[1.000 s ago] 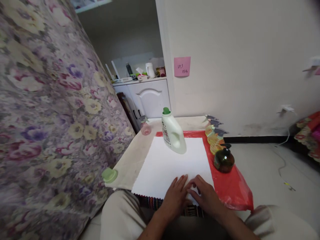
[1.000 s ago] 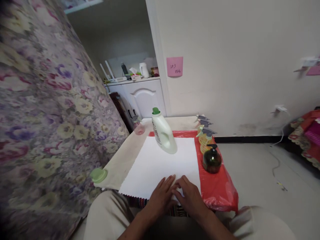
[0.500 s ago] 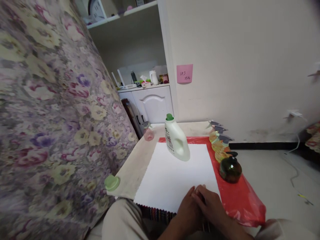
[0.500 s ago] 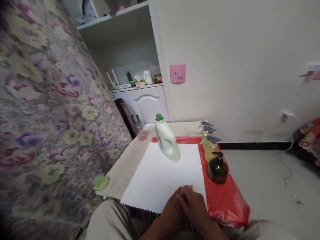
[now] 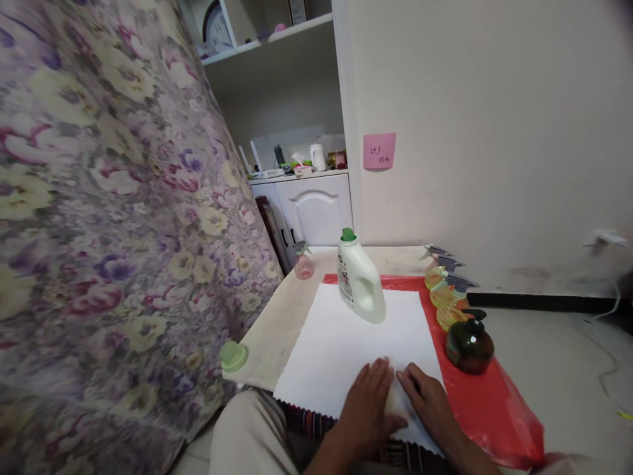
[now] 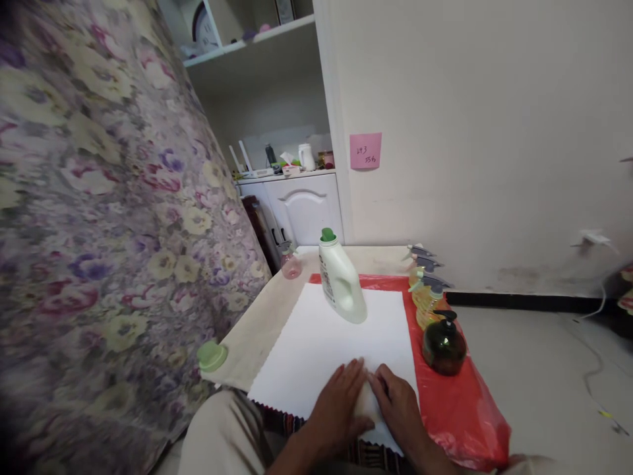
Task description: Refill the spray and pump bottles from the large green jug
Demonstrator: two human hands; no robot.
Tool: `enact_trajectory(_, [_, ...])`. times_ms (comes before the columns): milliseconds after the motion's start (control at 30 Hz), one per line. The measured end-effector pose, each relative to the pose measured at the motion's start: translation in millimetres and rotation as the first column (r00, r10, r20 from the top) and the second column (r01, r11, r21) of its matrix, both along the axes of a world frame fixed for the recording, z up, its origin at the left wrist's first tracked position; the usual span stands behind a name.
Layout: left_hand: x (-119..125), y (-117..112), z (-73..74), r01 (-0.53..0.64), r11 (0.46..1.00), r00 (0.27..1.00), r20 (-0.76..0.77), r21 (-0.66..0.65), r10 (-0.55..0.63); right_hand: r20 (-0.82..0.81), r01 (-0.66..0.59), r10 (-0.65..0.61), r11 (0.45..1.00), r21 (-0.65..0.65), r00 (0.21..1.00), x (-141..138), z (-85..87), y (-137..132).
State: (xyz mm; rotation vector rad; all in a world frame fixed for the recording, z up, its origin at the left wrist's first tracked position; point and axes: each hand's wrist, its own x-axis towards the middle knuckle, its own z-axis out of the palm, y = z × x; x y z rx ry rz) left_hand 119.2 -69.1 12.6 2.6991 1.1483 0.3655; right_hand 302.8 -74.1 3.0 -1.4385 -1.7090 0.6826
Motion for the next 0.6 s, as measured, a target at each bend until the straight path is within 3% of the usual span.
enact_trajectory(100, [-32.3,17.0,-1.0,-0.191,0.978,0.980,-0.033,0.090,0.194,0.040,0.017,-0.017,1.000,-0.001,0.999,-0.7,-4.5,1.5])
enact_trajectory(267, [-83.5,43.8,-8.7,-0.458,0.874,0.878,-0.070,0.164,0.473,0.109,0.033,-0.033,0.999,0.008,0.994,-1.0,-12.8,3.6])
enact_trajectory(367, [-97.1,47.7,-15.9,-0.511,0.838,0.844,-0.075,0.191,0.531,0.147,0.030,-0.031,1.000,0.004,0.989,-1.7,-15.2,3.0])
enact_trajectory(600, [-96.2,44.8,-20.7,-0.520,0.836,0.836,-0.095,0.172,0.540,0.218,0.046,-0.041,0.999,-0.016,0.975,-4.5,-11.7,-1.7])
